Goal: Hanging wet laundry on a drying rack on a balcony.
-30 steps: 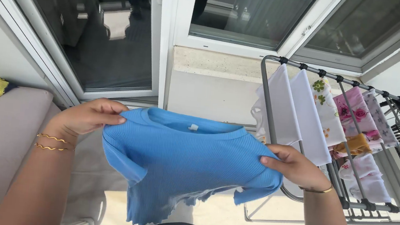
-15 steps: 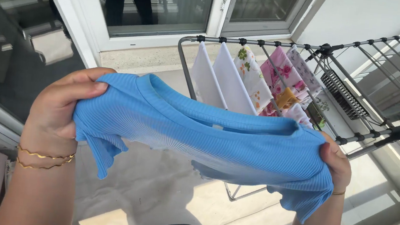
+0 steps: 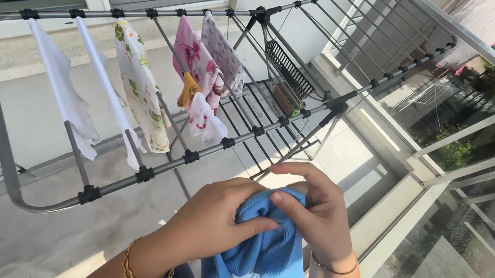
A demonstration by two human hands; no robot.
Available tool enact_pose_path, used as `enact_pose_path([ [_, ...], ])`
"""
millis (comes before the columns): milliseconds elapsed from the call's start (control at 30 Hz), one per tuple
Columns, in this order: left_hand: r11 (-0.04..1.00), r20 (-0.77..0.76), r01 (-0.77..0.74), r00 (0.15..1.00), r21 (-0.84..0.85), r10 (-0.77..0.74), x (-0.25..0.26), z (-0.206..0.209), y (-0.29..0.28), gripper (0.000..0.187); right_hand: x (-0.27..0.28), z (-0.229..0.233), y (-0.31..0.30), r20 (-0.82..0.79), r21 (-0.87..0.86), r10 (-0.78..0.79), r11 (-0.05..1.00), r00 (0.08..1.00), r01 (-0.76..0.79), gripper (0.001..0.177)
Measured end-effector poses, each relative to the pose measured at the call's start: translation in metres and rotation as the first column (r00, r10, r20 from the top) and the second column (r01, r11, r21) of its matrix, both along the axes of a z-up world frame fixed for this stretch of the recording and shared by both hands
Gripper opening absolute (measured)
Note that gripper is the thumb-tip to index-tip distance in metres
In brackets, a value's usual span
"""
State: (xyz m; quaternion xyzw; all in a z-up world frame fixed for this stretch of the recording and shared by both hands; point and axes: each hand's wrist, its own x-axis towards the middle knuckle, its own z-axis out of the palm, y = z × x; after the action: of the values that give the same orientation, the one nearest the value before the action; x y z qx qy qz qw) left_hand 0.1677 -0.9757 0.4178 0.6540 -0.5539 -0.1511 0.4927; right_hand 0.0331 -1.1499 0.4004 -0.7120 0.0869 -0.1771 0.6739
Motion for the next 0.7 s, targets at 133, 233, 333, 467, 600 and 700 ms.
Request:
enact_pose_path([
  [133, 0.99, -0.118, 0.002, 0.993, 0.139, 0.014, 0.004, -0.003, -0.065, 0.03, -0.038, -0.033, -0.084, 0.171, -0.15, -0.148, 0.973, 0.974, 0.174, 0.036],
  [233, 0.999, -0.264, 0.039, 0.964, 0.034, -0.029, 0.011, -0.013, -0.12, 0.022, -0.05, -0.054, -0.136, 0.224, -0.141, -0.316, 0.926, 0.922, 0.351, 0.029],
  [333, 0.99, -0.383, 0.075, 0.916, -0.119, -0.115, 0.017, -0.022, -0.185, 0.018, -0.039, -0.069, -0.186, 0.277, 0.048, -0.454, 0.887, 0.847, 0.46, 0.037],
  [467, 0.898, -0.641, 0.153, 0.652, -0.413, -0.406, 0.018, -0.028, -0.299, 0.015, -0.03, -0.147, -0.262, 0.133, 0.018, -0.129, 0.992, 0.983, 0.128, 0.081],
  [600, 0.787, -0.735, 0.102, 0.299, -0.609, -0.608, 0.032, 0.009, -0.424, 0.016, 0.018, -0.202, -0.306, -0.612, -0.1, 0.195, 0.942, 0.766, -0.32, 0.056],
  [700, 0.735, -0.72, -0.001, 0.202, -0.678, -0.664, 0.063, 0.048, -0.507, 0.017, 0.084, -0.168, -0.327, -0.019, -0.475, 0.118, 0.872, 0.993, -0.113, 0.077],
])
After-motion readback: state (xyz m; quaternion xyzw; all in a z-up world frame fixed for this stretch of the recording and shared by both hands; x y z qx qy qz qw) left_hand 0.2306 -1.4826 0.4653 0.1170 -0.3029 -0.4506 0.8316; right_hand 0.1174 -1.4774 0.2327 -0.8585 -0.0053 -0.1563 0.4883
